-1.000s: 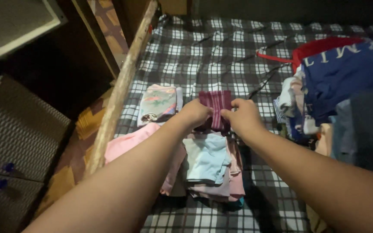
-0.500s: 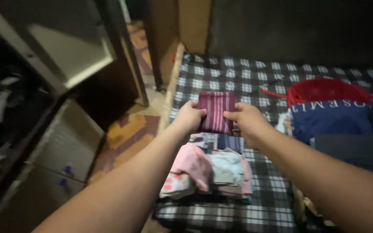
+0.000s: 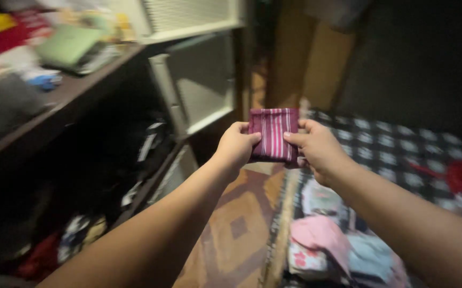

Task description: Organizing and sorting folded bras and underwear into a partitioned storage bin.

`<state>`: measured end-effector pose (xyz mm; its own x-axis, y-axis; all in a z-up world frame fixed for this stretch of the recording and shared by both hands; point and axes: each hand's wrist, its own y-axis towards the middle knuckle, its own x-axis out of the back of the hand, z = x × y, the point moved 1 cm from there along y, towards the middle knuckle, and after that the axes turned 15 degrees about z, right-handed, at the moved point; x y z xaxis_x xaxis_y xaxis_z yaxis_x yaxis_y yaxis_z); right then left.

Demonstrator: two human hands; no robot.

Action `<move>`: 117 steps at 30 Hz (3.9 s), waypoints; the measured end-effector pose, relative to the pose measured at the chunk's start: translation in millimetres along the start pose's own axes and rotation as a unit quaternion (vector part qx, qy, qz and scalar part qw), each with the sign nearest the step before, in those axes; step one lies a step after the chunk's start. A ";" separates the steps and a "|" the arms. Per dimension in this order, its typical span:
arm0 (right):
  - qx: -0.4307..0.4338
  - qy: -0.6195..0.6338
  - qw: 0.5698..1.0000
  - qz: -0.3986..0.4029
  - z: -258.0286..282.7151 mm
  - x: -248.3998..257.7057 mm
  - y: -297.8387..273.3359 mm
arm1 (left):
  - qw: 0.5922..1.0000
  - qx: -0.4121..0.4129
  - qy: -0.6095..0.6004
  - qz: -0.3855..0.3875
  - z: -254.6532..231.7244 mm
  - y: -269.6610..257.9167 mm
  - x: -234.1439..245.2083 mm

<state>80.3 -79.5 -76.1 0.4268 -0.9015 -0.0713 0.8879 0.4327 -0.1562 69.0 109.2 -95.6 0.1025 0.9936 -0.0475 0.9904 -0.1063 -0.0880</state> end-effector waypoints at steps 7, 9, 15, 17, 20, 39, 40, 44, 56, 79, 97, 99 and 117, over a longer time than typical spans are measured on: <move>0.080 -0.022 0.983 0.163 32.7 -97.5 47.8 | 0.985 -0.076 -0.028 -0.153 -32.6 -54.6 90.3; 0.107 -0.007 0.978 0.179 42.1 -130.1 47.3 | 0.976 -0.105 -0.031 -0.186 -44.5 -80.6 111.1; 0.163 -0.033 0.953 0.255 70.7 -225.8 52.2 | 0.913 -0.140 0.064 -0.378 -70.2 -149.1 170.4; 0.189 -0.042 0.940 0.279 75.7 -256.2 66.8 | 0.883 -0.154 0.127 -0.425 -79.1 -163.7 196.4; 0.227 -0.031 0.920 0.317 84.6 -310.4 90.2 | 0.842 -0.199 0.205 -0.458 -85.3 -172.7 257.1; 0.293 -0.033 0.808 0.509 141.2 -576.1 184.4 | 0.725 -0.107 0.252 -0.632 -158.8 -255.8 464.5; 0.297 -0.031 0.801 0.519 140.1 -582.4 192.1 | 0.717 -0.108 0.253 -0.640 -159.9 -254.2 469.7; 0.264 -0.053 0.788 0.553 142.0 -611.3 217.6 | 0.671 -0.010 0.262 -0.694 -168.5 -254.6 488.9; 0.203 -0.147 0.722 0.645 159.2 -694.2 266.5 | 0.622 0.099 0.263 -0.731 -175.5 -264.2 583.8; 0.524 -0.499 0.524 0.449 130.6 -748.8 287.2 | 0.562 0.465 0.504 -0.463 -170.2 -260.1 601.8; 0.644 -0.375 0.545 0.385 165.1 -610.0 266.3 | 0.649 0.189 0.500 -0.541 -202.5 -205.5 479.6; 0.664 -0.365 0.556 0.342 166.2 -584.9 263.5 | 0.682 0.113 0.489 -0.532 -206.3 -197.4 466.2; 0.415 -0.575 0.703 0.048 128.8 -318.1 121.0 | 0.782 -0.167 0.543 -0.256 -141.7 -92.1 303.1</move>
<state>74.1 260.1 54.5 -0.0753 -0.4760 0.8762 0.4357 0.7747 0.4583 22.0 425.5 39.1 -0.4775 0.3682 0.7977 0.8774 0.1520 0.4550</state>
